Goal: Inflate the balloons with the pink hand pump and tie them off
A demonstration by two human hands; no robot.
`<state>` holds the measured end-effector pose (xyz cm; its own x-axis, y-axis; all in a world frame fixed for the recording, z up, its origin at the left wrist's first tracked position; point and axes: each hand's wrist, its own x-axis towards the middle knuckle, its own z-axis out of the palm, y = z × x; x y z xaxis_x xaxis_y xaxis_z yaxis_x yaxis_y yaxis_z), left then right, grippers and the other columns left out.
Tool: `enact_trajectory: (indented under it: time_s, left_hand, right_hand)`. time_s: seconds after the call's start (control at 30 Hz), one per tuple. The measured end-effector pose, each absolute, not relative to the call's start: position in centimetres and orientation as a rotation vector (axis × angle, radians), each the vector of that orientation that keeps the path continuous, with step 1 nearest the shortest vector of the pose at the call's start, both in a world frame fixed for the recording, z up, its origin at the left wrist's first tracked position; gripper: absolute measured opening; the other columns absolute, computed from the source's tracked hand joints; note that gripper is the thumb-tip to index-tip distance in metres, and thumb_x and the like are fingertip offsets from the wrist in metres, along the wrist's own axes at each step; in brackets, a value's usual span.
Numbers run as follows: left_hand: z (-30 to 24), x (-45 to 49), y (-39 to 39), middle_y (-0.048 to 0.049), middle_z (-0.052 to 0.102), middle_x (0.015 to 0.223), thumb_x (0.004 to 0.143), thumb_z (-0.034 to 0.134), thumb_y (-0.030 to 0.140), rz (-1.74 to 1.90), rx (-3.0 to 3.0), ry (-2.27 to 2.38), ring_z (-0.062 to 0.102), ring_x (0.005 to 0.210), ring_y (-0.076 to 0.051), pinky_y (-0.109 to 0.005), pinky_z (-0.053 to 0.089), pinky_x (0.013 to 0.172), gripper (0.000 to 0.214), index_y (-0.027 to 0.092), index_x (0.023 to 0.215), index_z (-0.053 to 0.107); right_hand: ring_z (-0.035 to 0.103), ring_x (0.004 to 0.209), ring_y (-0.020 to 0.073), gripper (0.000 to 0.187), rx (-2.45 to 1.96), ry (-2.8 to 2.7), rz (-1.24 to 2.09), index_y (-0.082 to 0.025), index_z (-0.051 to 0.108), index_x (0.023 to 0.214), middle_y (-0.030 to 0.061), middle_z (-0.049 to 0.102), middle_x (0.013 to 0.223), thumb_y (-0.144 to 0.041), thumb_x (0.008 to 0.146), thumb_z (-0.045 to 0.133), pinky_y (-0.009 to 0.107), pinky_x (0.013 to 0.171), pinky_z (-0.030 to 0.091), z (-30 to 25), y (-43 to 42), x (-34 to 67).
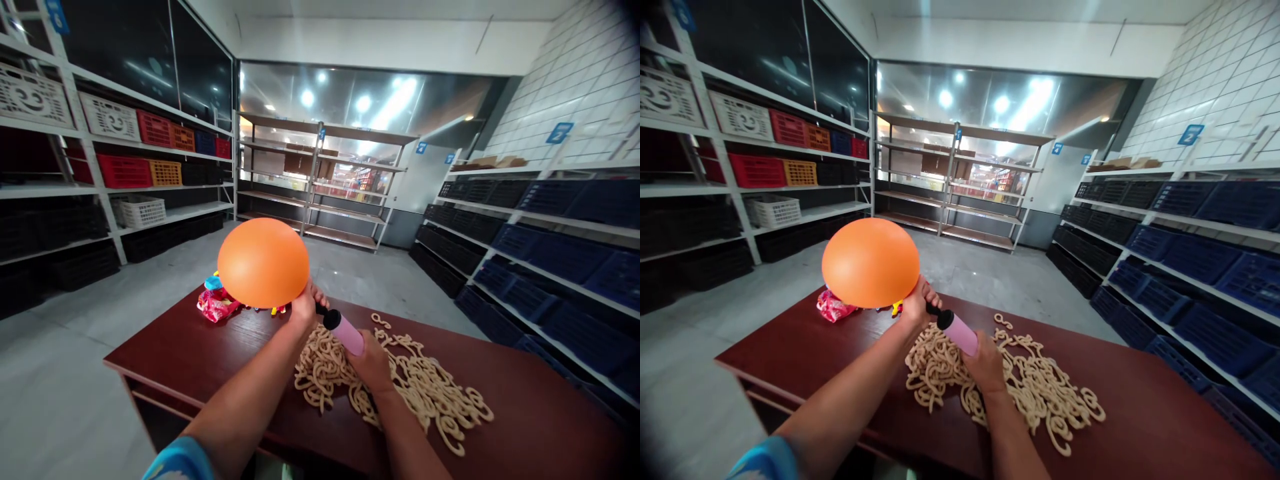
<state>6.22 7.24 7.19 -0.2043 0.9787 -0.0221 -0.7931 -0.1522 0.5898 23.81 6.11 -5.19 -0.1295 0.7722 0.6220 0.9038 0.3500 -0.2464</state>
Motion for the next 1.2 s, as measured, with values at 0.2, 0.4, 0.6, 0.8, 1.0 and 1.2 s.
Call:
enact_trajectory:
  time_s: [0.2, 0.4, 0.6, 0.8, 1.0, 1.2]
  left_hand:
    - [13.4, 0.4, 4.5, 0.0062, 0.023, 0.04, 0.074, 0.056, 0.044, 1.752, 0.584, 0.447, 0.033, 0.034, -0.008, -0.025, 0.032, 0.04, 0.052, 0.02, 0.051, 0.016]
    - [14.9, -1.5, 4.6, 0.0061, 0.022, 0.041, 0.073, 0.057, 0.042, 1.826, 0.615, 0.463, 0.031, 0.034, -0.008, -0.025, 0.031, 0.039, 0.051, 0.02, 0.052, 0.016]
    - [9.2, 3.4, 7.3, 0.0064, 0.024, 0.04, 0.073, 0.056, 0.047, 1.708, 0.51, 0.533, 0.031, 0.034, -0.008, -0.024, 0.031, 0.039, 0.052, 0.02, 0.052, 0.018]
    - [5.8, 6.7, 8.5, 0.0063, 0.024, 0.04, 0.075, 0.053, 0.046, 1.665, 0.431, 0.572, 0.031, 0.034, -0.008, -0.025, 0.03, 0.039, 0.048, 0.02, 0.051, 0.02]
    - [9.5, 3.3, 7.1, 0.0059, 0.024, 0.04, 0.074, 0.056, 0.043, 1.715, 0.516, 0.531, 0.033, 0.035, -0.009, -0.025, 0.032, 0.04, 0.05, 0.02, 0.05, 0.018]
    - [14.8, -1.7, 5.2, 0.0056, 0.022, 0.04, 0.075, 0.055, 0.039, 1.8, 0.61, 0.477, 0.031, 0.034, -0.009, -0.025, 0.03, 0.04, 0.05, 0.02, 0.051, 0.016]
  right_hand:
    - [0.056, 0.083, 0.0207, 0.036, -1.407, -1.881, -0.2, -0.02, 0.049, 0.099, 0.0047, 0.059, 0.088, -0.029, 0.066, 0.057, 0.029, 0.07, 0.042, -5.5, 6.6, 24.2]
    - [0.056, 0.077, 0.0193, 0.031, -1.401, -1.891, -0.172, -0.019, 0.051, 0.096, 0.0043, 0.06, 0.085, -0.028, 0.067, 0.056, 0.028, 0.067, 0.041, -5.4, 6.5, 23.8]
    - [0.056, 0.075, 0.019, 0.026, -1.43, -1.943, -0.225, -0.017, 0.051, 0.093, 0.005, 0.06, 0.081, -0.029, 0.07, 0.055, 0.027, 0.065, 0.038, -5.5, 6.2, 23.9]
    - [0.057, 0.073, 0.0186, 0.024, -1.479, -1.959, -0.243, -0.018, 0.052, 0.091, 0.0041, 0.06, 0.078, -0.031, 0.071, 0.056, 0.026, 0.063, 0.037, -5.3, 6.1, 23.7]
    - [0.057, 0.079, 0.0187, 0.031, -1.421, -1.924, -0.247, -0.017, 0.051, 0.098, 0.0051, 0.06, 0.086, -0.025, 0.068, 0.056, 0.026, 0.069, 0.039, -5.4, 6.5, 23.8]
    - [0.056, 0.08, 0.0191, 0.032, -1.431, -1.873, -0.202, -0.017, 0.051, 0.097, 0.0053, 0.059, 0.087, -0.025, 0.067, 0.055, 0.026, 0.068, 0.039, -5.5, 6.8, 23.9]
